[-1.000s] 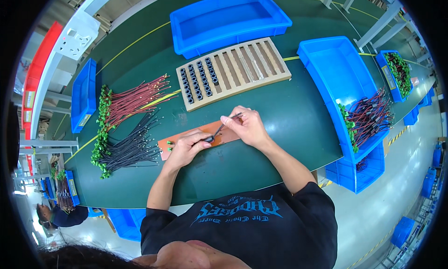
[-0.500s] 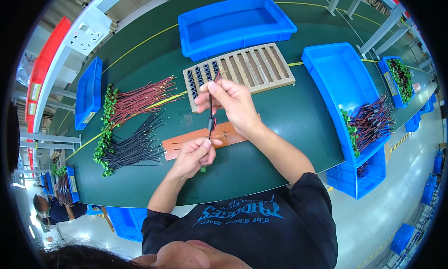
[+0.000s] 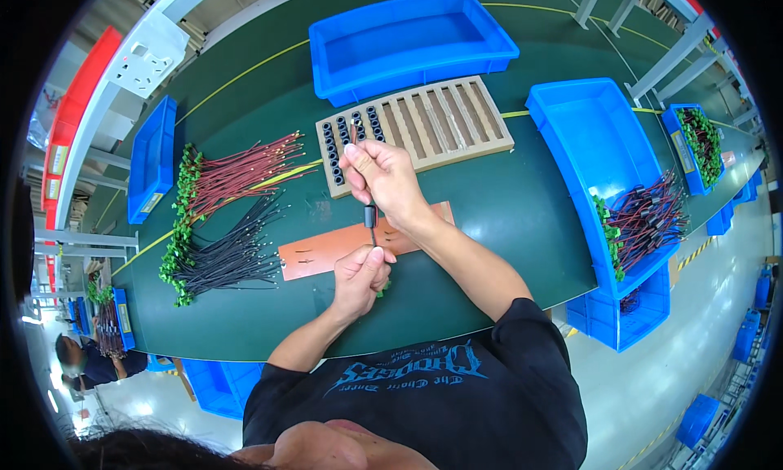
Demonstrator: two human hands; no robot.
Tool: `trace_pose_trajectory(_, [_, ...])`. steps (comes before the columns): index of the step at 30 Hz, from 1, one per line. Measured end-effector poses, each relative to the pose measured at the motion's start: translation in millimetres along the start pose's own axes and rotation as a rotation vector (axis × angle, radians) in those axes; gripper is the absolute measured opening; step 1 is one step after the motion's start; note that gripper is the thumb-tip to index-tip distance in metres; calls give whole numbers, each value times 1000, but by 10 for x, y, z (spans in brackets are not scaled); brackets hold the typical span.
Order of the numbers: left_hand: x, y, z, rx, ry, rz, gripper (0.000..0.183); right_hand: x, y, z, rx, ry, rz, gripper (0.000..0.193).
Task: The person assembles electrical wires by stripping the insulation from the ends and inserting them into green connectors. The person handles the wires one at a time, using a tool to strip the ends and then manually inserting them into the connector housing.
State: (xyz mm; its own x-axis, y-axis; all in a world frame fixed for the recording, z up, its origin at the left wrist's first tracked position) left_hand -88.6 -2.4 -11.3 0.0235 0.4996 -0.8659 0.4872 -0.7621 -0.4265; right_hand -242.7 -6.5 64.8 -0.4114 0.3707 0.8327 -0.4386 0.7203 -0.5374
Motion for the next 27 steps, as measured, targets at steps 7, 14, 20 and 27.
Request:
trace_pose_trajectory(7, [-293,68,21,37,-225,21,38,231,-250,-225,158,43,-265,30])
trace_pose_trajectory(14, [-327,146,8,64,-146,-127,44,-24,-302,-324,236,-55,-390,30])
trace_pose_trajectory(20, [-230,222,-10,82,-130,-27,40,-127,-235,-270,226,4,-423,33])
trace_pose_trajectory(27, [-206,287,27,78,-86,-147,42,-138,-34,-262,59,142,-350,31])
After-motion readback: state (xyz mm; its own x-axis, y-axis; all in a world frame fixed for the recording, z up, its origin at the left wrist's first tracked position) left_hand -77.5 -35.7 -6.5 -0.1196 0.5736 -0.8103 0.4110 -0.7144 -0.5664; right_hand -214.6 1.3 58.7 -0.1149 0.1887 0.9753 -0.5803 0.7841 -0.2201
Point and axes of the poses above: each hand's wrist, its own z-axis towards the middle knuckle, its own y-axis out of the back of the hand, x = y × z, the point moved 8 cm from there along z, towards the middle knuckle, and after that the axes turned 14 degrees about -x, right-handed, at the moved point
